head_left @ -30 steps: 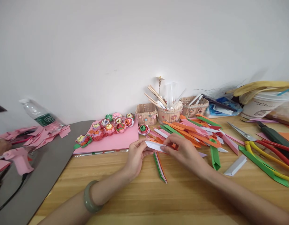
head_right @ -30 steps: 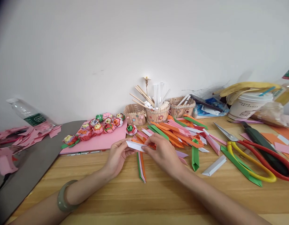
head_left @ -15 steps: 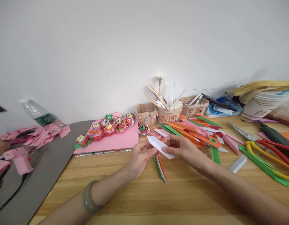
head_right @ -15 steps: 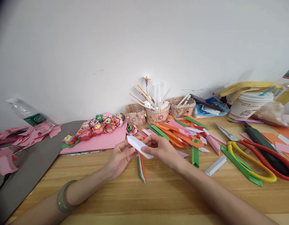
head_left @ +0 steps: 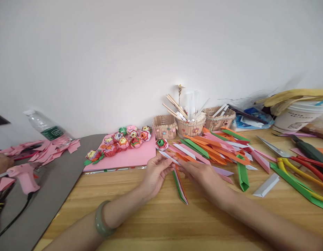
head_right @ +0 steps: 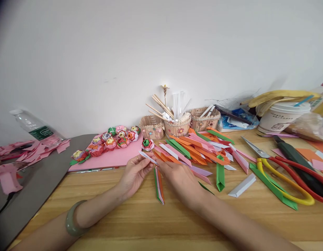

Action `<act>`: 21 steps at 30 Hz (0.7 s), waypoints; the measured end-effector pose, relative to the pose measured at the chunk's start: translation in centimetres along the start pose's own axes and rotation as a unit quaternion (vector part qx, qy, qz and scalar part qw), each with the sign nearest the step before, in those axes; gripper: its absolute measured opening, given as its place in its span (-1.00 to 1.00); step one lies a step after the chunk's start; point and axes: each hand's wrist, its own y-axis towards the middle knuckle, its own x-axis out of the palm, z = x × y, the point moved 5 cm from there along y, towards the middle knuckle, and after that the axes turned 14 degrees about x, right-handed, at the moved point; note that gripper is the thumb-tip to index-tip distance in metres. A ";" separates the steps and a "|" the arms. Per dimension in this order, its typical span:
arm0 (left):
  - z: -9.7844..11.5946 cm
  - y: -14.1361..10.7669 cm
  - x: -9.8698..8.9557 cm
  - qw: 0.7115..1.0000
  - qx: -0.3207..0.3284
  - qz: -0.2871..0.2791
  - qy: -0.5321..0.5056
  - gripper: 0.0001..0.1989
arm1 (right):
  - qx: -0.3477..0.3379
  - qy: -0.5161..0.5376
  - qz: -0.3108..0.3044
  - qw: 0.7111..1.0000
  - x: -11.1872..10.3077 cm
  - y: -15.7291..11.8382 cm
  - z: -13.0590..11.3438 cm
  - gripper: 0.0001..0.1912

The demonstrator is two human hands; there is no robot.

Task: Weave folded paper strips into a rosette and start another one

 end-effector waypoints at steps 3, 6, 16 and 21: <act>-0.1 -0.1 -0.1 1.000 -0.005 0.000 -0.003 -0.79 | -0.017 -0.018 -0.010 1.000 0.0 -0.1 -0.1 -0.69; -0.2 -0.1 -0.1 1.000 -0.010 0.001 -0.004 -0.79 | -0.019 -0.021 -0.012 1.000 -0.3 -0.2 -0.3 -0.74; -0.8 -0.1 -0.2 1.000 -0.028 0.005 0.003 -0.84 | 0.022 0.006 -0.023 0.999 -0.8 0.3 -0.8 -0.72; -0.7 0.0 -0.5 0.999 -0.025 0.020 0.008 -0.84 | 0.023 -0.004 -0.042 0.999 -1.3 0.4 -1.0 -0.77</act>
